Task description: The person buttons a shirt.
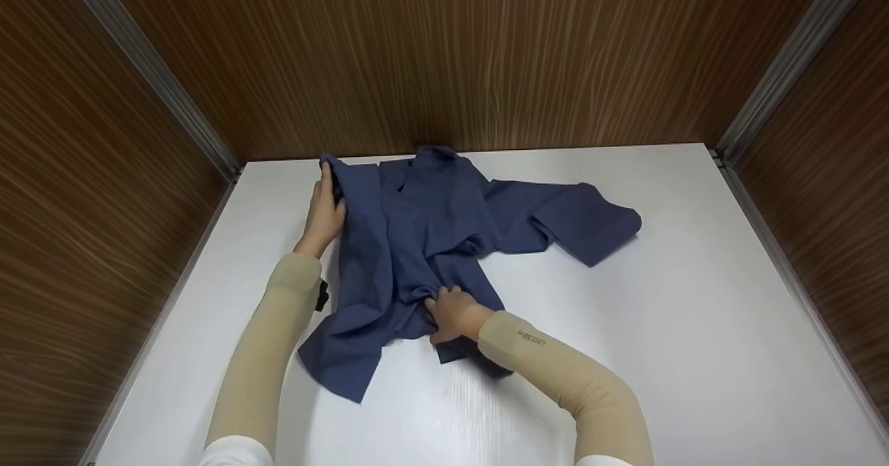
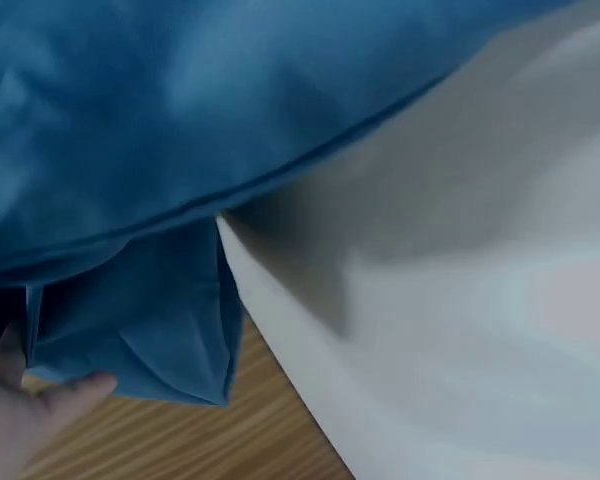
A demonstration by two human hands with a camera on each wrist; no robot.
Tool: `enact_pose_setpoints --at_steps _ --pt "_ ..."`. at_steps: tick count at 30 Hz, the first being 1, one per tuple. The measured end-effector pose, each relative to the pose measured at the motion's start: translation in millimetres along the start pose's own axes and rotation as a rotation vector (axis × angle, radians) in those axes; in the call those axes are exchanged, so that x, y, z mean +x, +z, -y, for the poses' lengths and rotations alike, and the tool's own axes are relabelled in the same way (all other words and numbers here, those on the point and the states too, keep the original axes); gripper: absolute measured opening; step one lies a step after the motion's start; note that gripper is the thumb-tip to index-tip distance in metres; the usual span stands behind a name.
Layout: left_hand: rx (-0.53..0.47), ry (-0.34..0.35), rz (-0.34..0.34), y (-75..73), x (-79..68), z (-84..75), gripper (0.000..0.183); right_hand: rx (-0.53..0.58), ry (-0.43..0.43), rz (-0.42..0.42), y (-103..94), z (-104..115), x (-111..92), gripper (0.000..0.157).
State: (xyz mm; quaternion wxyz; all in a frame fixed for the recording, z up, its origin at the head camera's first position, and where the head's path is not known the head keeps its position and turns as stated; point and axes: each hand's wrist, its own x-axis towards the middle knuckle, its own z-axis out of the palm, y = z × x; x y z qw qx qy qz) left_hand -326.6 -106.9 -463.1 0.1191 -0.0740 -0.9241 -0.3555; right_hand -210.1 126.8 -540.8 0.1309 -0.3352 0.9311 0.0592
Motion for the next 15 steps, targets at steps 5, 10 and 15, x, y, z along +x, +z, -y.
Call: enact_pose_setpoints --at_steps 5,10,15 --pt "0.091 -0.002 -0.051 -4.0 2.7 -9.6 0.064 0.005 -0.066 -0.016 -3.7 -3.6 -10.4 0.067" --pt "0.28 0.061 -0.058 -7.9 5.2 -15.3 0.061 0.019 -0.116 -0.046 -5.4 -5.2 -18.1 0.056" --pt "0.566 0.204 -0.099 -12.5 8.7 -23.6 0.066 0.04 -0.116 -0.033 -5.5 -7.9 -21.2 0.05"
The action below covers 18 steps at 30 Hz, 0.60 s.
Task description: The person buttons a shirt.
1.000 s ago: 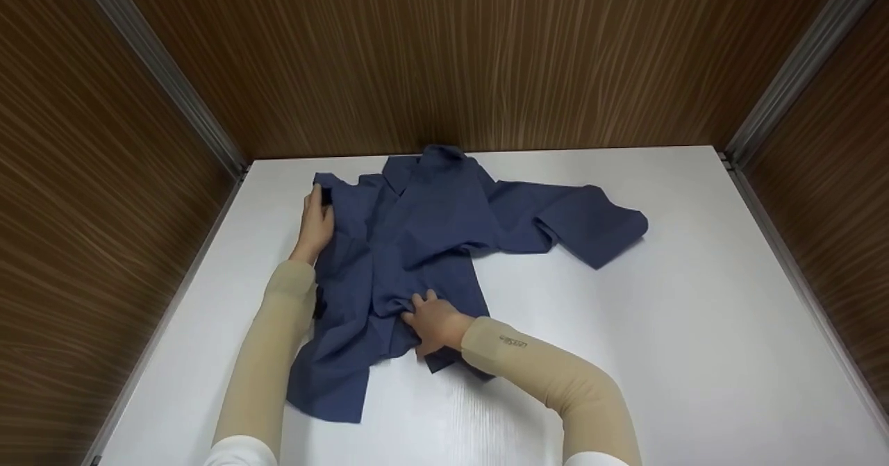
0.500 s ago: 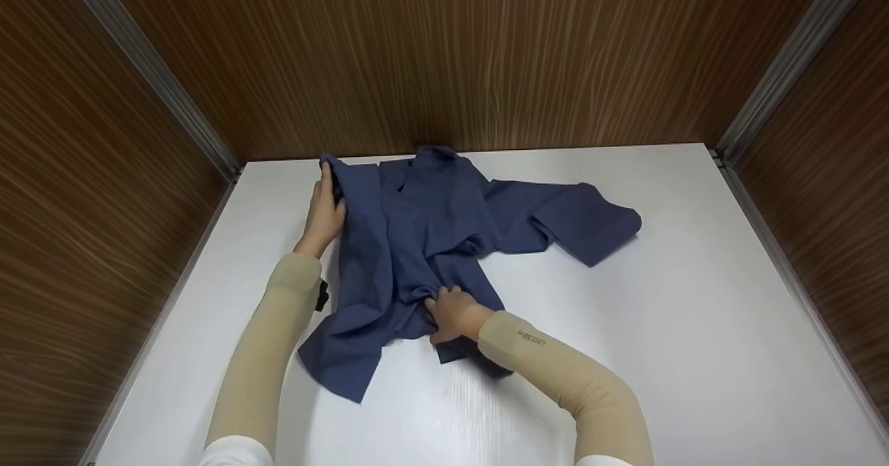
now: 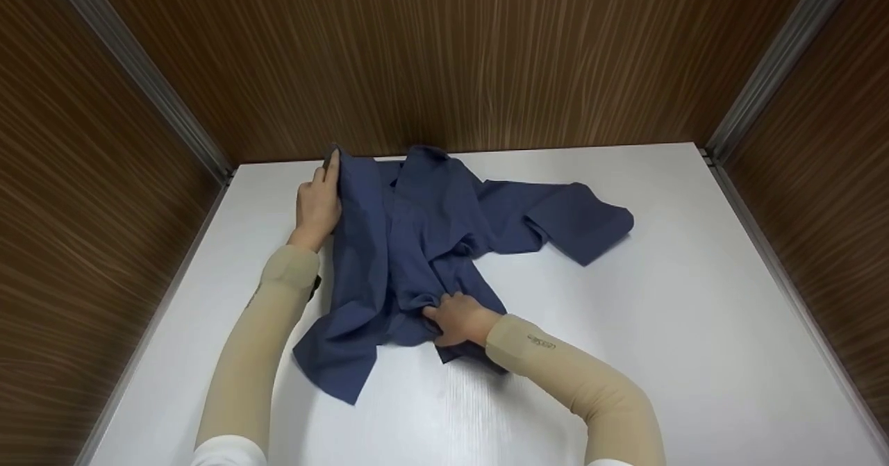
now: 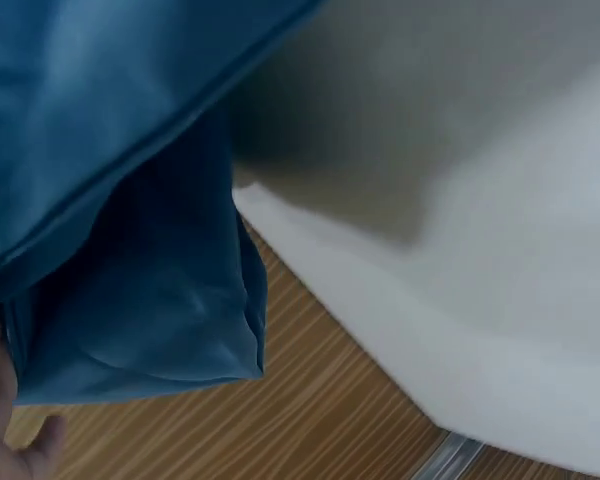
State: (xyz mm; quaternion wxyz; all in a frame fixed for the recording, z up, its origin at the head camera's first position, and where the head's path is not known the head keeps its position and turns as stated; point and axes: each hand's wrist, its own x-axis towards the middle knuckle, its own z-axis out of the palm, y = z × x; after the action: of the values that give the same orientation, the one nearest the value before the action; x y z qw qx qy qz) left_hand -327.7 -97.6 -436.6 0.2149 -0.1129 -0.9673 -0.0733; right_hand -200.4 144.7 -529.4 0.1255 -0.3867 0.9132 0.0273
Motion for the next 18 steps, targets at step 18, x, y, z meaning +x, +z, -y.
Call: enact_pose_setpoints --at_steps 18 --pt "0.391 0.181 -0.035 -59.7 12.0 32.2 0.083 0.095 0.064 0.134 3.0 -1.4 -0.4 0.062"
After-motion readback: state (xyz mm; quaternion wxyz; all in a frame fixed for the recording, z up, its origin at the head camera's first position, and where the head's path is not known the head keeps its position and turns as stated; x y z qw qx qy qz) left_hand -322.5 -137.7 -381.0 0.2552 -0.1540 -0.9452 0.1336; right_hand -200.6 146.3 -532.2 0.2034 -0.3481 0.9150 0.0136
